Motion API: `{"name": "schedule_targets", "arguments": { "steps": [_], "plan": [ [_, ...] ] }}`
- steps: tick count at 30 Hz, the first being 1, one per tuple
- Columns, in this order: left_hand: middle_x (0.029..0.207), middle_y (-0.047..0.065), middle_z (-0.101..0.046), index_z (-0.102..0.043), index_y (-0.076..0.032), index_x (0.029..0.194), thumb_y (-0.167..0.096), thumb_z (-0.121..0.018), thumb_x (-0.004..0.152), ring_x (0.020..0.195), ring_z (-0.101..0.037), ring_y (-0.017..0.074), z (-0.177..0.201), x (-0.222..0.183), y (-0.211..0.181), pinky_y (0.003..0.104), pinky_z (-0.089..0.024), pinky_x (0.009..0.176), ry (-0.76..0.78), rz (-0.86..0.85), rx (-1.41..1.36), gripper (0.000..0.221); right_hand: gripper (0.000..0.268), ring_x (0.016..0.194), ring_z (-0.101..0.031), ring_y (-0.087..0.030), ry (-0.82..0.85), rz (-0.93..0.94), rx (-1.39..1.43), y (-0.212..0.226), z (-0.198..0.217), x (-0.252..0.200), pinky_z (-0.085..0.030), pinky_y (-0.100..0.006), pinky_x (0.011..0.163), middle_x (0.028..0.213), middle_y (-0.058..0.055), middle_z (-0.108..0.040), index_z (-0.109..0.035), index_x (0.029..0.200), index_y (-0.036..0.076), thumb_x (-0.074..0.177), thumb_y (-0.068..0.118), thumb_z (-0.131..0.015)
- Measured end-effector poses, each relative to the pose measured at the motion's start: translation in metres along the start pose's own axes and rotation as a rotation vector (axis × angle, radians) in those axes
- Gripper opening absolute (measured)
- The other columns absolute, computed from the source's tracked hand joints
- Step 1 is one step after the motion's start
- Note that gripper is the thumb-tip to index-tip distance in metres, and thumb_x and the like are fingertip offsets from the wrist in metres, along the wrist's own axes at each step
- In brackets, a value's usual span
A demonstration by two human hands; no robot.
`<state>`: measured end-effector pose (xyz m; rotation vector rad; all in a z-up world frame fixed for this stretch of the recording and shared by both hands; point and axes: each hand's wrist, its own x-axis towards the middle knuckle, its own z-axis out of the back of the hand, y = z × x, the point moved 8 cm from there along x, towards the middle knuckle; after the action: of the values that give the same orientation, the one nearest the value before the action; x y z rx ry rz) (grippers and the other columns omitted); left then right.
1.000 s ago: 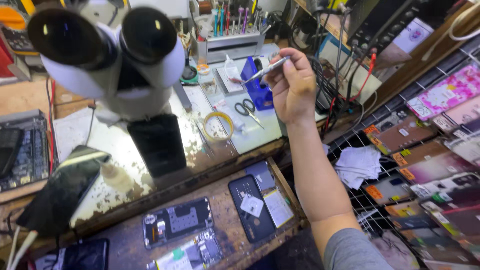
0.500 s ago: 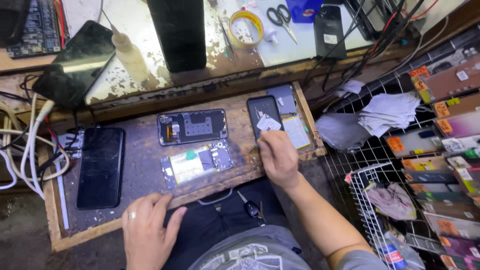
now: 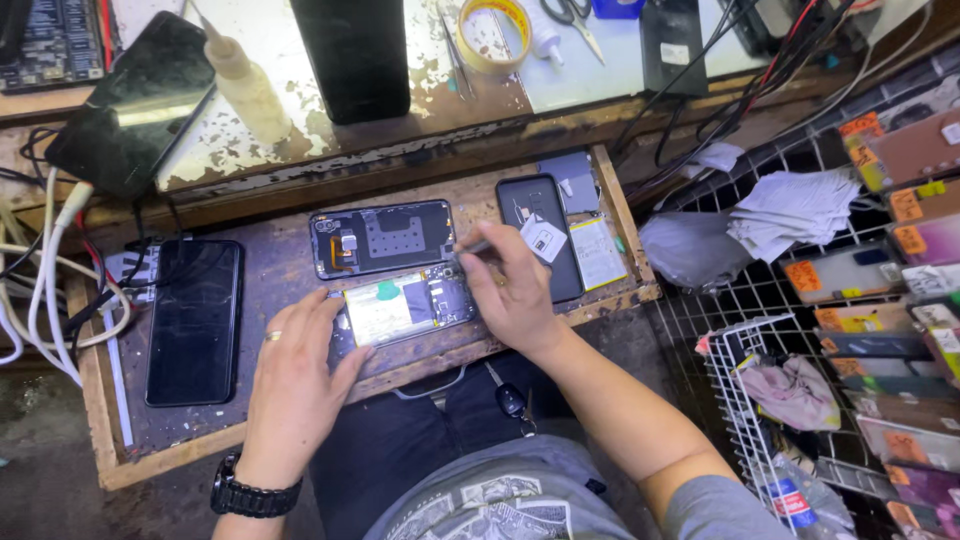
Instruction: The person is repairing a mobile phone by removing the back panel and handling internal components. They use a screwdriver on the circuit board while working at a bench.
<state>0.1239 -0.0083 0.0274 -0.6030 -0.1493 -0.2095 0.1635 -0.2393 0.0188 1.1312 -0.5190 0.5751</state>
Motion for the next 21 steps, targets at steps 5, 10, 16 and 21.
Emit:
{"name": "schedule_targets", "arguments": {
  "steps": [5,10,16,21],
  "plan": [
    [0.142,0.025,-0.055,-0.055,0.003,0.134,-0.029,-0.080,0.077,0.130,-0.050,0.0435,0.004,0.011,0.005,0.049,-0.042,0.105,0.029,-0.008,-0.029,0.070,0.051,0.105,-0.070,-0.021,0.011,0.027,0.008,-0.008,-0.012,-0.001,-0.060,-0.032,0.091,0.122,-0.017,-0.066,-0.039,0.149,0.004,0.105,-0.006,-0.062],
    [0.148,0.027,-0.052,-0.047,0.007,0.144,-0.038,-0.077,0.083,0.135,-0.045,0.0434,0.003,0.034,0.011,0.052,-0.035,0.108,-0.023,-0.044,0.060,0.081,0.053,0.110,-0.072,-0.024,0.018,-0.038,0.105,-0.014,-0.014,-0.004,-0.062,-0.032,0.094,0.127,-0.020,-0.065,-0.034,0.150,0.003,0.106,-0.008,-0.060],
    [0.143,0.026,-0.052,-0.044,0.010,0.145,-0.041,-0.075,0.085,0.136,-0.046,0.0409,-0.009,0.033,0.012,0.052,-0.035,0.113,-0.007,0.009,0.061,0.085,0.048,0.108,-0.073,-0.027,0.057,0.025,0.030,-0.008,-0.018,0.000,-0.062,-0.035,0.093,0.123,-0.021,-0.067,-0.039,0.143,0.003,0.103,-0.008,-0.064],
    [0.146,0.027,-0.052,-0.046,0.008,0.142,-0.039,-0.075,0.084,0.136,-0.046,0.0418,-0.014,0.019,0.010,0.052,-0.035,0.111,-0.030,-0.024,0.115,0.081,0.050,0.108,-0.074,-0.028,0.078,0.037,-0.008,-0.004,-0.021,0.004,-0.063,-0.036,0.093,0.120,-0.021,-0.069,-0.040,0.143,0.003,0.102,-0.008,-0.065]
  ]
}}
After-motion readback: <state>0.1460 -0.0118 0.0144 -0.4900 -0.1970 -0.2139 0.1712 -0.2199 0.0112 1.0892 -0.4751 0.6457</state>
